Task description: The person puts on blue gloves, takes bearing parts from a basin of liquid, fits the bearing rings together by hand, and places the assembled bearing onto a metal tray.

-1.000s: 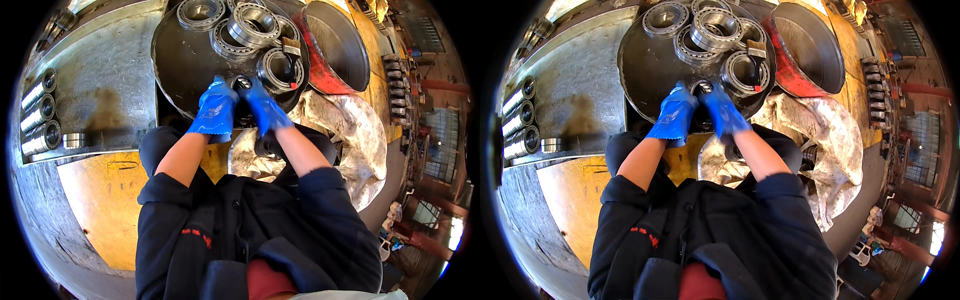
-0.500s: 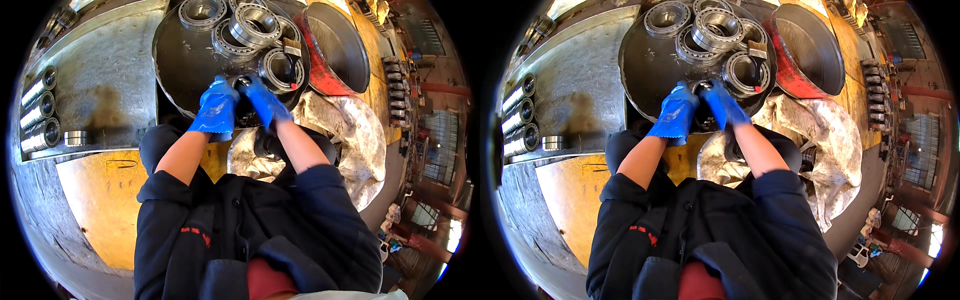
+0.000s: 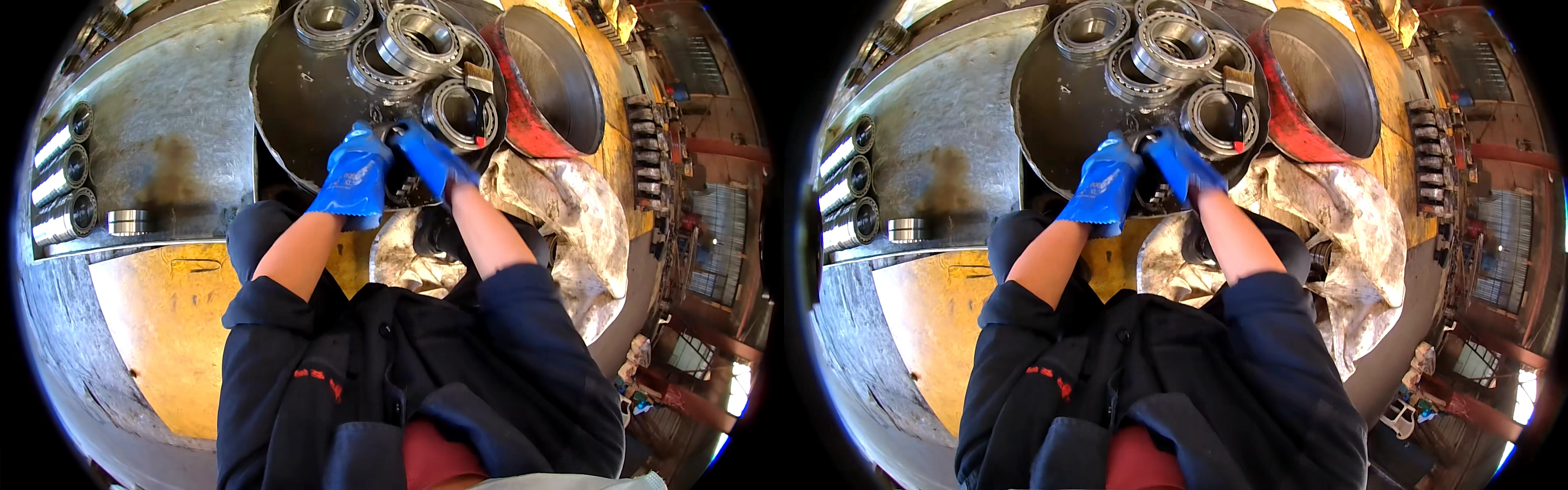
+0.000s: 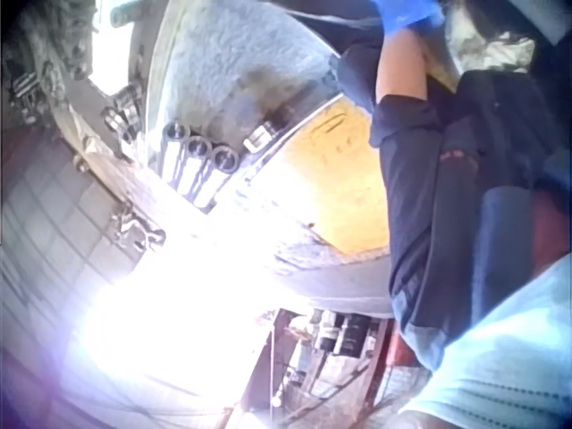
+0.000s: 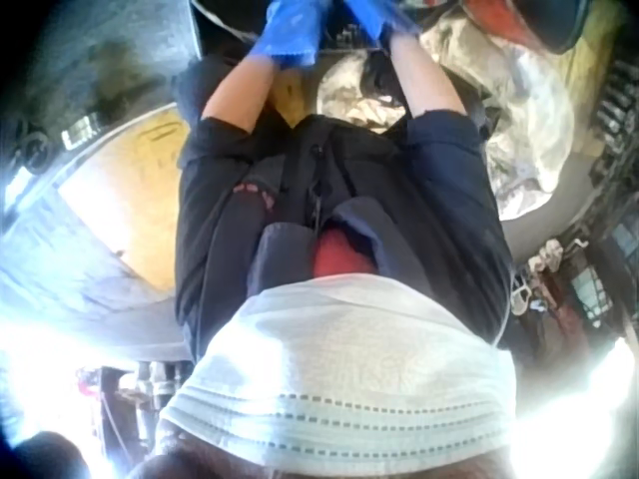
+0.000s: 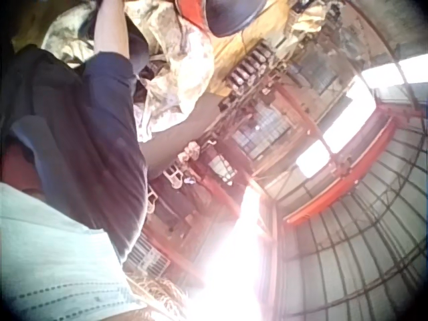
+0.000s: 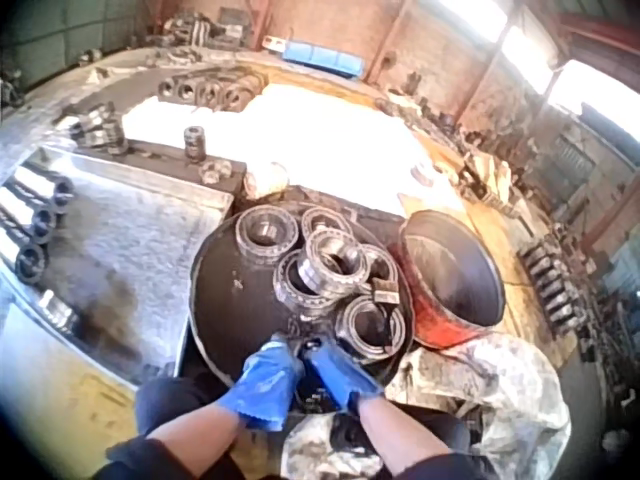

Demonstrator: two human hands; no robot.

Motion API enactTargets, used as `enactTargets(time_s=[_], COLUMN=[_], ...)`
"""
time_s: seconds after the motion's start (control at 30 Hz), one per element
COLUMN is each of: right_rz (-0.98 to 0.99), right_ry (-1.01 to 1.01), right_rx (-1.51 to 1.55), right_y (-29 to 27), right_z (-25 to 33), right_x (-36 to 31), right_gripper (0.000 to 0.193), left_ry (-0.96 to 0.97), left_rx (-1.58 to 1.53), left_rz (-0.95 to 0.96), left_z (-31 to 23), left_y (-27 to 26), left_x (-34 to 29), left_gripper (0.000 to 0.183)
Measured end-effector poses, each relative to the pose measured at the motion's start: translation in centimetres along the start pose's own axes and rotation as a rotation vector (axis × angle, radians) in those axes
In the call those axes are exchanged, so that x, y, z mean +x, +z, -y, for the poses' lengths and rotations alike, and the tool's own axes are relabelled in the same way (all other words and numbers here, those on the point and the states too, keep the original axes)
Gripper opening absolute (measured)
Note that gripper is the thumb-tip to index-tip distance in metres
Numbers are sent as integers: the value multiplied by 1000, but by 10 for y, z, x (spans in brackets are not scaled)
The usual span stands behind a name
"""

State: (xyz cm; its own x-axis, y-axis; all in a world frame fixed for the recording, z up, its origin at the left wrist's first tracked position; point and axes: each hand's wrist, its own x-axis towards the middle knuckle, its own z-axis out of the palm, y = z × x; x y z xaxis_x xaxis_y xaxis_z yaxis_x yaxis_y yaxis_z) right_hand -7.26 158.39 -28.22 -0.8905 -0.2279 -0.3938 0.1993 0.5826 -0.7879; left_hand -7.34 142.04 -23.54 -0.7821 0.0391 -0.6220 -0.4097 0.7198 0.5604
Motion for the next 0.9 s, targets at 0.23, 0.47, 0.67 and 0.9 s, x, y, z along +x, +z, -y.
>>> enactTargets(time_s=[0.23,0.47,0.67,0.9], right_rz=[-154,270,-322,63], right_ry=[382,127,179,177], right_rx=[-322,285,-70,162], right_y=[14,-40,41,-19], right_z=[5,-5,4,53], right_x=[-39,22,-53,-17], right_gripper=[85,65,81,59], left_ry=[-24,32,-50,-28], left_rx=[54,48,72,-42], left_rz=[-37,15,-27,-20], left_z=[9,-16,3,3], left_y=[1,10,-3,-4], left_x=[-1,-1,-5,-5], left_gripper=[56,55,58,57])
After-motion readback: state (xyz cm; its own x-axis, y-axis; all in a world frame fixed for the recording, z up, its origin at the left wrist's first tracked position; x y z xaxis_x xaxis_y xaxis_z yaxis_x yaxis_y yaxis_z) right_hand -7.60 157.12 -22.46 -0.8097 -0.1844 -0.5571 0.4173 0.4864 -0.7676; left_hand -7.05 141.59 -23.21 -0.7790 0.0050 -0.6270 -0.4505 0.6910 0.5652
